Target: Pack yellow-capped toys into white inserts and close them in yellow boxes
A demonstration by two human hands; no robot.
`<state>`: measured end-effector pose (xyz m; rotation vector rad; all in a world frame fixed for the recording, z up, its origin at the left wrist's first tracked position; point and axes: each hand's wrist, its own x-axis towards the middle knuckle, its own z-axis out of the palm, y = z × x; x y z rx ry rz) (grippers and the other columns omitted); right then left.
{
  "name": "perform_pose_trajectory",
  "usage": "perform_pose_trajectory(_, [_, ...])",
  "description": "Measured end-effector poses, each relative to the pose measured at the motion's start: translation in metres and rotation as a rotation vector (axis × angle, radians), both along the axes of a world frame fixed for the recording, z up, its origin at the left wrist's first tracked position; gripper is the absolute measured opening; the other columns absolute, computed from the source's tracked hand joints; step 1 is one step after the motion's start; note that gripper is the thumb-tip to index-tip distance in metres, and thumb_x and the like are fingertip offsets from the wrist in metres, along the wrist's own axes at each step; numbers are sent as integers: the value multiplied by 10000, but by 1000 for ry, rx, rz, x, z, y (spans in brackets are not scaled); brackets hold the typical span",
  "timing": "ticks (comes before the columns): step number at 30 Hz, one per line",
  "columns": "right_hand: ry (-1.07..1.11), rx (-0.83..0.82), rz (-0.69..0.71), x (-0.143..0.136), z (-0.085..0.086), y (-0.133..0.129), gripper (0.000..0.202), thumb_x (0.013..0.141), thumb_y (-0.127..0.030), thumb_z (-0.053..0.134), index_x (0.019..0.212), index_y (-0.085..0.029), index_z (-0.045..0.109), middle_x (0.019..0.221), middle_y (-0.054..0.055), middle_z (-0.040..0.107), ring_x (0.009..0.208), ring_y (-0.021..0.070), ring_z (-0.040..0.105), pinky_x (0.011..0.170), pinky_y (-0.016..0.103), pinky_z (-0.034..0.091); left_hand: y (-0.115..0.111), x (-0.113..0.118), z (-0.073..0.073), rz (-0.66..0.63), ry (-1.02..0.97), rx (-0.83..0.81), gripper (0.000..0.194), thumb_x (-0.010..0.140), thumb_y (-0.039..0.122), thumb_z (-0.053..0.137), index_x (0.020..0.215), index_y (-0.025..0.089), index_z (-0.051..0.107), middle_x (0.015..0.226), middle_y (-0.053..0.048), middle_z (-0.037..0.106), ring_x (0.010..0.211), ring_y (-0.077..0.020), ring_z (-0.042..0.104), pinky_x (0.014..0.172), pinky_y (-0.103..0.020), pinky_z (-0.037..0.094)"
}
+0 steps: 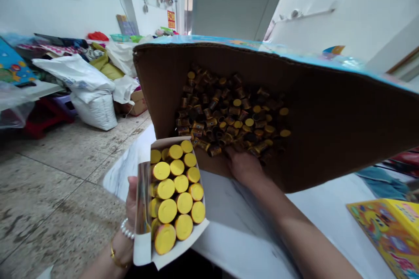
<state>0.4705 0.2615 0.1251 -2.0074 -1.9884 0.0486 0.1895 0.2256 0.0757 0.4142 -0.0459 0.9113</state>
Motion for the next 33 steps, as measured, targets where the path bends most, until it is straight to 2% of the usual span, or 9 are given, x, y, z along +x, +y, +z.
perform_pose_trajectory(4, [70,-41,73,13,-14,-2,332,873,-186,532,1163,-140,687,1163,176,700,1007,310,676,858,435,536,1,-1,-5,-49,-11,25,785,877,764,305,1379,210,544,1558,-114,421,1504,-370,178,1211,-568,102])
perform_pose_trajectory(7, [334,-18,163,3,15,-5,351,897,-294,557,1228,-203,632,1067,87,736,914,230,704,784,351,570,3,-1,-5,-84,-47,44,767,874,751,334,1393,220,527,1566,-118,409,1509,-352,178,1220,-560,80])
perform_pose_trajectory(11, [689,189,255,-48,69,-15,337,830,-375,682,1111,-224,574,936,35,712,757,164,676,649,268,552,5,0,-3,-89,-68,82,736,896,732,317,1363,218,560,1568,-114,405,1514,-343,167,1220,-560,53])
perform_pose_trajectory(15, [391,334,495,-109,92,-17,148,857,-274,657,994,-219,651,889,15,717,783,157,646,725,282,528,4,2,-1,-26,-60,93,740,922,720,240,1331,220,602,1552,-112,432,1502,-364,198,1213,-596,68])
perform_pose_trajectory(20, [316,365,737,-130,85,-11,311,926,-285,611,1222,-202,650,1176,73,703,1064,208,625,966,368,497,3,3,2,9,-56,84,714,937,698,245,1327,226,612,1527,-111,468,1491,-369,234,1209,-605,99])
perform_pose_trajectory(22, [416,378,661,-118,81,-14,373,931,-282,608,1301,-243,615,1273,66,657,1144,204,605,1005,361,487,3,3,3,12,-41,49,728,920,719,276,1357,225,585,1533,-118,459,1490,-367,236,1210,-603,85])
perform_pose_trajectory(26, [632,332,296,-82,64,-40,301,915,-356,624,1200,-280,682,1252,59,664,1162,233,610,1000,378,501,6,1,3,23,-40,15,728,913,724,308,1365,221,580,1517,-117,481,1490,-342,249,1221,-562,68])
perform_pose_trajectory(30, [1094,37,-22,-77,23,-87,457,881,-544,622,1272,-307,633,1371,77,617,1253,292,578,1069,479,456,1,4,-2,101,-86,-12,662,927,700,320,1351,272,595,1446,-86,567,1468,-314,317,1227,-542,100])
perform_pose_trajectory(33, [1491,-20,-146,-95,-6,-119,529,909,-641,497,1338,-345,587,1484,65,524,1336,303,515,1100,515,420,-21,16,-5,171,-47,-88,649,918,710,334,1312,288,631,1405,-73,606,1437,-312,380,1224,-528,161])
